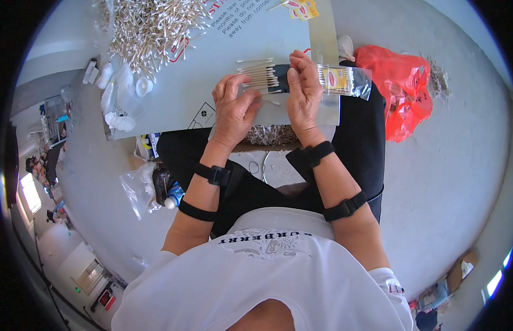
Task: Packing cotton swabs into plastic bags.
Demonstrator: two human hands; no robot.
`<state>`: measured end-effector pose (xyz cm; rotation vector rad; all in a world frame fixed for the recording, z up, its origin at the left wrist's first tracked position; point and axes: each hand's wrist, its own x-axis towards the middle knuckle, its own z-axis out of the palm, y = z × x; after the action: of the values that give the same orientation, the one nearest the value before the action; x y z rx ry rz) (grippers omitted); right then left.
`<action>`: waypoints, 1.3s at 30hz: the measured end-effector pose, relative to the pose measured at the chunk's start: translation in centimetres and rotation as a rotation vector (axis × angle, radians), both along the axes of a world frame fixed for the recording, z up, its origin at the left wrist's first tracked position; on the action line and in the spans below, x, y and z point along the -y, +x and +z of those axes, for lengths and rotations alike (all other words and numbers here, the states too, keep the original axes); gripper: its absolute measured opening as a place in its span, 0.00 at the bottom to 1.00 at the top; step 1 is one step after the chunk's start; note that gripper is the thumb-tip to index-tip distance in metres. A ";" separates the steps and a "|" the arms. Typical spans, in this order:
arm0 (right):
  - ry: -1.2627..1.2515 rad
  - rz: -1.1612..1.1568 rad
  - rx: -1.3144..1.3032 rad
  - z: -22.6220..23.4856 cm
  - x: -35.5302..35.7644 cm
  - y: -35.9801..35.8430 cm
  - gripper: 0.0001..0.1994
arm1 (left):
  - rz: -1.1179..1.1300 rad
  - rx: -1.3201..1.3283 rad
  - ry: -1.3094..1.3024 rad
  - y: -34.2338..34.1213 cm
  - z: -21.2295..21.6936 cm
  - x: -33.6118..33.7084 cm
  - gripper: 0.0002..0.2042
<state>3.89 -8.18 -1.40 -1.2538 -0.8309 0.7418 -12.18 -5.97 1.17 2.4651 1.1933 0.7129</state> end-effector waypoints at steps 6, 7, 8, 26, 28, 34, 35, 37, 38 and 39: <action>0.008 -0.004 -0.071 0.3 0.1 -0.5 0.09 | 0.001 0.005 0.085 0.4 -0.7 0.3 0.08; -0.003 -0.001 -0.049 0.2 0.2 -0.3 0.09 | 0.022 0.025 0.094 0.5 -0.5 0.6 0.08; -0.015 0.001 -0.027 0.1 0.3 -0.2 0.09 | 0.019 0.028 0.094 0.5 -0.4 0.9 0.08; 0.043 0.121 -0.073 -1.0 -3.9 -1.2 0.16 | 0.191 0.711 -0.308 2.9 -2.5 -4.0 0.17; 0.033 0.062 -0.081 -0.9 -3.3 -1.2 0.14 | 0.174 0.727 -0.330 2.8 -2.0 -3.4 0.16; 0.025 0.014 -0.186 -0.4 -2.2 -0.2 0.13 | 0.138 0.121 0.046 1.3 -0.9 -2.2 0.10; 0.012 0.015 -0.158 -0.5 -2.1 -0.2 0.13 | 0.131 0.109 0.042 1.3 -1.0 -2.3 0.09; 0.001 0.019 -0.129 -0.5 -2.2 -0.3 0.14 | 0.128 0.096 0.043 1.3 -1.2 -2.6 0.08; 0.002 0.023 -0.134 -0.5 -2.2 -0.3 0.14 | 0.114 0.085 0.049 1.3 -1.3 -2.8 0.08; 0.002 0.024 -0.138 -0.6 -2.2 -0.3 0.14 | 0.099 0.076 0.055 1.4 -1.3 -2.9 0.08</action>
<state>3.60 -5.95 -2.04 -1.1787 -0.7344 0.8373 -10.75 -3.03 -0.12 2.4130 1.2905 0.8695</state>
